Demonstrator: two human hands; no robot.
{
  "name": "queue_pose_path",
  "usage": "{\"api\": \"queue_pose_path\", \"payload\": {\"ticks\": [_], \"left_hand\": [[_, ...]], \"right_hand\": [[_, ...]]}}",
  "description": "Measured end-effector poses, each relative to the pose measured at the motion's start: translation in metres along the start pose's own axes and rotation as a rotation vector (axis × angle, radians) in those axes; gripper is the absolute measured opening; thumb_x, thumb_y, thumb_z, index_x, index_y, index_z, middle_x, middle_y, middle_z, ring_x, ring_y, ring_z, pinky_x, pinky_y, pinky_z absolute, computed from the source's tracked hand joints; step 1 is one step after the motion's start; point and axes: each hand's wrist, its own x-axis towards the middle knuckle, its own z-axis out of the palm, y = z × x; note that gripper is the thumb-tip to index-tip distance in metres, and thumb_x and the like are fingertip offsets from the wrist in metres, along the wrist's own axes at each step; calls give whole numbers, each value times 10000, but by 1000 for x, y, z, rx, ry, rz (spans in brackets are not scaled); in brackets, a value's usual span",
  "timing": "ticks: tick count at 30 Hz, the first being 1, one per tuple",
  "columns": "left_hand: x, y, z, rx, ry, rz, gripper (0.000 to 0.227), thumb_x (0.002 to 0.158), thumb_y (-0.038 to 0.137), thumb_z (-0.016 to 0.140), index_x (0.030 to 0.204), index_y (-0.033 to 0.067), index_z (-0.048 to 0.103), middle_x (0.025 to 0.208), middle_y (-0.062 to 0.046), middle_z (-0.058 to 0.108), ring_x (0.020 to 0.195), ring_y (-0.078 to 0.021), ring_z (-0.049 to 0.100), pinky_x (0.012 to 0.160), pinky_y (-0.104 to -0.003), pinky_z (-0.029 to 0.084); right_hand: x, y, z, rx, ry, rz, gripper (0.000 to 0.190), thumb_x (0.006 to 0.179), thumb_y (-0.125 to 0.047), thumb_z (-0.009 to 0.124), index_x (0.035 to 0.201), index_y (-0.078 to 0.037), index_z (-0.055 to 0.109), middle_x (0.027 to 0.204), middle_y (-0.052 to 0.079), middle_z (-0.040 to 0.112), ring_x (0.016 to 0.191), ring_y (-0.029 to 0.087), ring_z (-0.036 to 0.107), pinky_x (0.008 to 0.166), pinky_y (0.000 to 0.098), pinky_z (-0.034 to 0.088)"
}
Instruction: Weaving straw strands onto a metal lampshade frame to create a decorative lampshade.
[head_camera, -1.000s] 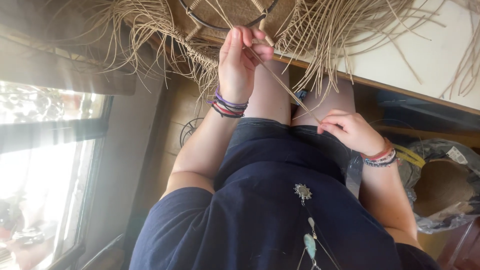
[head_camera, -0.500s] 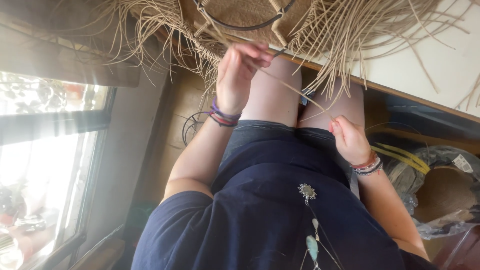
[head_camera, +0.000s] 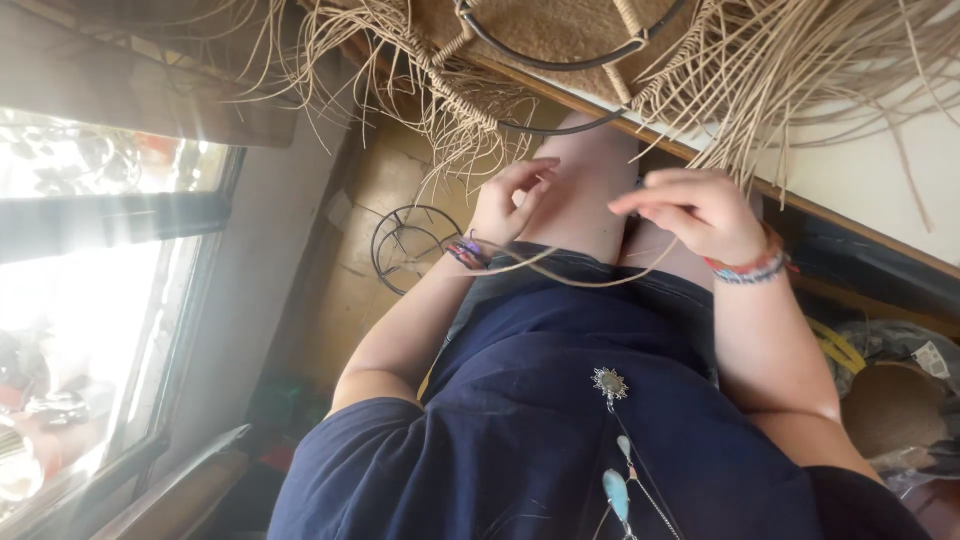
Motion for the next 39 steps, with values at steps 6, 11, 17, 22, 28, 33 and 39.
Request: {"api": "queue_pose_path", "payload": {"ticks": [6, 11, 17, 22, 28, 33, 39], "left_hand": [[29, -25, 20, -863, -37, 56, 704, 1029, -5, 589, 1634, 100, 247, 1064, -137, 695, 802, -178, 705, 713, -278, 586], [50, -41, 30, -1267, -4, 71, 446, 1003, -19, 558, 1424, 39, 420, 1065, -131, 579, 797, -211, 628, 703, -289, 506], [3, -31, 30, -1040, -37, -42, 219, 1096, 228, 448, 1123, 29, 535, 988, -216, 654, 870, -316, 727, 777, -350, 551], [-30, 35, 22, 182, -81, 425, 274, 1054, 328, 552, 1157, 145, 728, 1124, -118, 692, 968, -313, 695, 820, -419, 595], [12, 89, 20, 525, -44, 862, 433, 1113, 252, 326, 1026, 129, 732, 820, -56, 558, 712, -242, 576, 682, -349, 499], [69, 87, 16, 591, -41, 218, 276, 1050, 436, 521, 1095, 233, 702, 731, -71, 727, 649, -388, 724, 604, -502, 584], [91, 71, 23, 518, 74, -33, 266, 897, 413, 721, 854, 164, 641, 525, 18, 659, 550, -316, 713, 530, -430, 577]], "right_hand": [[54, 70, 42, -399, 241, 108, 138, 1010, -40, 681, 1124, -99, 732, 621, 42, 652, 589, 282, 665, 585, 363, 537], [58, 95, 58, -775, 437, 137, 40, 1023, -238, 760, 1051, -265, 750, 704, -59, 711, 626, 158, 722, 575, 274, 580], [22, 63, 80, 265, 566, 356, 611, 1003, 41, 681, 1500, -37, 334, 932, 146, 685, 754, 212, 711, 699, 367, 663], [-14, 69, 76, 785, 596, 481, 406, 1070, -56, 498, 1467, -20, 417, 837, 68, 617, 651, 79, 627, 658, 283, 640], [-13, 68, 58, 159, 158, 409, 305, 1046, -141, 560, 1288, -73, 732, 715, 72, 643, 735, 105, 541, 652, 360, 535], [-31, 120, 56, -765, 212, 29, 185, 1015, -313, 710, 869, -200, 702, 780, -41, 590, 722, 239, 654, 584, 337, 536], [3, 76, 70, -694, 547, -95, 102, 999, -211, 743, 1062, -162, 807, 812, -53, 677, 654, 202, 692, 563, 301, 576]]}}
